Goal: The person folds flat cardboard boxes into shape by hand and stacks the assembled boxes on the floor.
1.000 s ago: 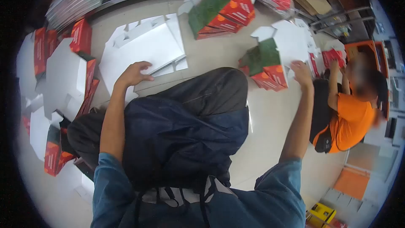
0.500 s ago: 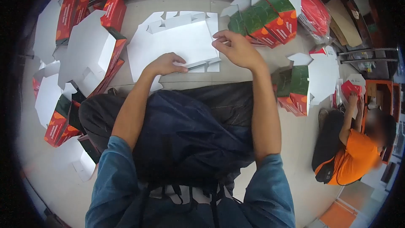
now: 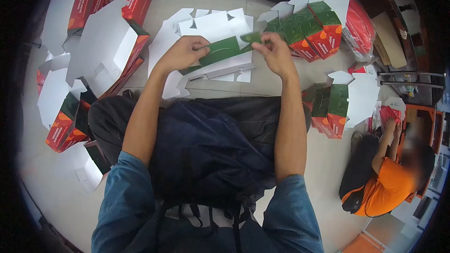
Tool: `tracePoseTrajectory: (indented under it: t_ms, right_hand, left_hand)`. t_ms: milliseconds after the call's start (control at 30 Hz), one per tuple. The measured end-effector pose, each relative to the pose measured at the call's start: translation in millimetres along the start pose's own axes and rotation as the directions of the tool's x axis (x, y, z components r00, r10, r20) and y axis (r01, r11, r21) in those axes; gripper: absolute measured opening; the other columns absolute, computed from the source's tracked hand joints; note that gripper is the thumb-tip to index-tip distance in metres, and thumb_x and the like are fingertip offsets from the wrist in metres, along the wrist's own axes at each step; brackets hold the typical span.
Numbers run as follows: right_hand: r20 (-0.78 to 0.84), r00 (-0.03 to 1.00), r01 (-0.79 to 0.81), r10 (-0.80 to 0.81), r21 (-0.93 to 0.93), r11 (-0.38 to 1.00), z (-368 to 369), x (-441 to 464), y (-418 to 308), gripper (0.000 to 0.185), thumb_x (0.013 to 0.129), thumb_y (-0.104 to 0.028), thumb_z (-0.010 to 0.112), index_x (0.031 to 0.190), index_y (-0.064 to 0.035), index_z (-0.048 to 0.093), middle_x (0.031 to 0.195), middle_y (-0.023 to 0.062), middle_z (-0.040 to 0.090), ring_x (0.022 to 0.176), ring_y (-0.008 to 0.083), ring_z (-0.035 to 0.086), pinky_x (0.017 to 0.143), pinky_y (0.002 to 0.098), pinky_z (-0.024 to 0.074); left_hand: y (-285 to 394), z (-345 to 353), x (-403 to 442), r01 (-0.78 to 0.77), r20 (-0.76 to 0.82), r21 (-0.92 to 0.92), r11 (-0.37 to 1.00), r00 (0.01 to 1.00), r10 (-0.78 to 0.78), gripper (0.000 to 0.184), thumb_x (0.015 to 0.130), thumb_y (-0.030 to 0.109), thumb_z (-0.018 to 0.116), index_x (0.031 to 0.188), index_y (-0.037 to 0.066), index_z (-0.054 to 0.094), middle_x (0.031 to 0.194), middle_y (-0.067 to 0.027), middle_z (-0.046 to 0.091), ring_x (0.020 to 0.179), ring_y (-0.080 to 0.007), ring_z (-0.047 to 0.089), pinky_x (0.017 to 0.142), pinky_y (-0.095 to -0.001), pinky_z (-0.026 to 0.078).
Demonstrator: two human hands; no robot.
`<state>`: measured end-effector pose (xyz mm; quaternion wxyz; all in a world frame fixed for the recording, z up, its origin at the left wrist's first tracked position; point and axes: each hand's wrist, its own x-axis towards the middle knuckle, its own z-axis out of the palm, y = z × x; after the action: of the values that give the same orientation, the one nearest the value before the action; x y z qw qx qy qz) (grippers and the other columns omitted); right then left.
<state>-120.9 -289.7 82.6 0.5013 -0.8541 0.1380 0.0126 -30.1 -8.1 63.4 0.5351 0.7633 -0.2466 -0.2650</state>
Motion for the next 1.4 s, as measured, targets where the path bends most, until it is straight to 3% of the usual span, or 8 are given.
tracePoseTrajectory:
  t_ms: [67,200,400,733,800,900,1033,1400]
  right_hand:
    - [-0.12,0.983,0.163,-0.138,0.236,0.958,10.6,-4.4,-18.9,0.029,0.08,-0.014,0.077,0.103,-0.0023,0.065,0.088,0.0055,0.061,0.065,0.0086,0.05,0.057,0.0261,0.0405]
    - [-0.067,0.835,0.538,-0.546,-0.106,0.836,36.5,-15.9,-29.9,0.013,0.081,-0.007,0.074,0.085,0.001,0.065,0.085,0.006,0.062,0.064,0.0126,0.053,0.055,0.0262,0.0425]
    - [-0.306,0.857,0.371,-0.415,-0.193,0.908,41.1,-22.1,-42.0,0.011,0.08,-0.003,0.073,0.086,0.0014,0.065,0.083,0.0084,0.062,0.068,0.0171,0.058,0.06,0.03,0.0465]
    - [0.102,0.864,0.503,-0.493,-0.179,0.845,43.3,-21.3,-37.4,0.016,0.079,-0.005,0.075,0.092,-0.0005,0.067,0.095,0.0078,0.06,0.073,0.0179,0.058,0.064,0.0298,0.0475]
    - [0.117,0.899,0.438,-0.423,-0.188,0.879,41.1,-24.5,-41.6,0.023,0.078,-0.007,0.076,0.099,-0.0026,0.067,0.107,0.0101,0.058,0.079,0.019,0.058,0.067,0.0305,0.0493]
    - [-0.215,0.803,0.526,-0.556,-0.183,0.831,58.1,-36.9,-69.7,0.042,0.077,-0.009,0.079,0.115,-0.0066,0.063,0.129,0.0124,0.047,0.093,0.0208,0.056,0.075,0.0318,0.0504]
    - [0.014,0.661,0.685,-0.751,-0.42,0.595,75.7,-58.0,-93.2,0.056,0.073,-0.015,0.084,0.123,-0.009,0.059,0.141,0.0166,0.035,0.113,0.0307,0.054,0.091,0.0401,0.0505]
    - [-0.051,0.69,0.721,-0.722,0.135,0.679,71.6,-60.8,-92.2,0.042,0.066,0.003,0.079,0.108,-0.0016,0.07,0.13,0.0192,0.056,0.122,0.034,0.054,0.096,0.0431,0.0508]
  left_hand:
    - [10.1,1.2,-8.5,-0.036,-0.024,-0.054,0.998,0.999,0.034,0.024,0.087,0.018,0.064,0.098,-0.003,0.069,0.082,-0.0178,0.07,0.071,-0.0205,0.067,0.066,-0.0312,0.052]
    - [18.0,9.6,-10.1,-0.019,0.061,0.114,0.993,0.998,0.013,0.026,0.092,0.02,0.061,0.108,-0.001,0.067,0.08,-0.0154,0.069,0.062,-0.0182,0.065,0.06,-0.0296,0.051]
    - [31.9,19.5,-13.0,-0.057,0.013,0.11,0.992,0.998,0.056,0.025,0.093,0.019,0.06,0.107,0.0,0.068,0.073,-0.0137,0.067,0.054,-0.0159,0.062,0.055,-0.0317,0.047]
    - [24.0,21.7,-16.3,-0.262,0.061,0.173,0.95,0.965,0.255,0.022,0.093,0.019,0.06,0.102,0.001,0.068,0.064,-0.0088,0.06,0.053,-0.0153,0.057,0.054,-0.0319,0.046]
    - [28.1,18.0,-16.7,-0.172,0.054,0.135,0.976,0.985,0.166,0.021,0.093,0.02,0.06,0.102,0.002,0.067,0.065,-0.0066,0.06,0.055,-0.0136,0.056,0.054,-0.0305,0.047]
    - [38.7,15.6,-13.0,-0.097,-0.149,0.002,0.995,0.984,0.096,0.018,0.095,0.02,0.059,0.102,0.004,0.065,0.07,-0.003,0.06,0.06,-0.0104,0.056,0.056,-0.027,0.049]
    - [65.0,8.3,-11.7,-0.221,-0.386,-0.517,0.827,0.923,0.006,0.023,0.094,0.018,0.06,0.108,0.0,0.06,0.082,-0.0069,0.067,0.07,-0.0094,0.061,0.059,-0.026,0.05]
    - [67.8,-14.7,-17.8,-0.261,-0.375,-0.629,0.732,0.927,0.008,0.029,0.095,0.025,0.059,0.111,0.002,0.063,0.093,-0.0034,0.065,0.081,-0.0123,0.063,0.074,-0.0306,0.053]
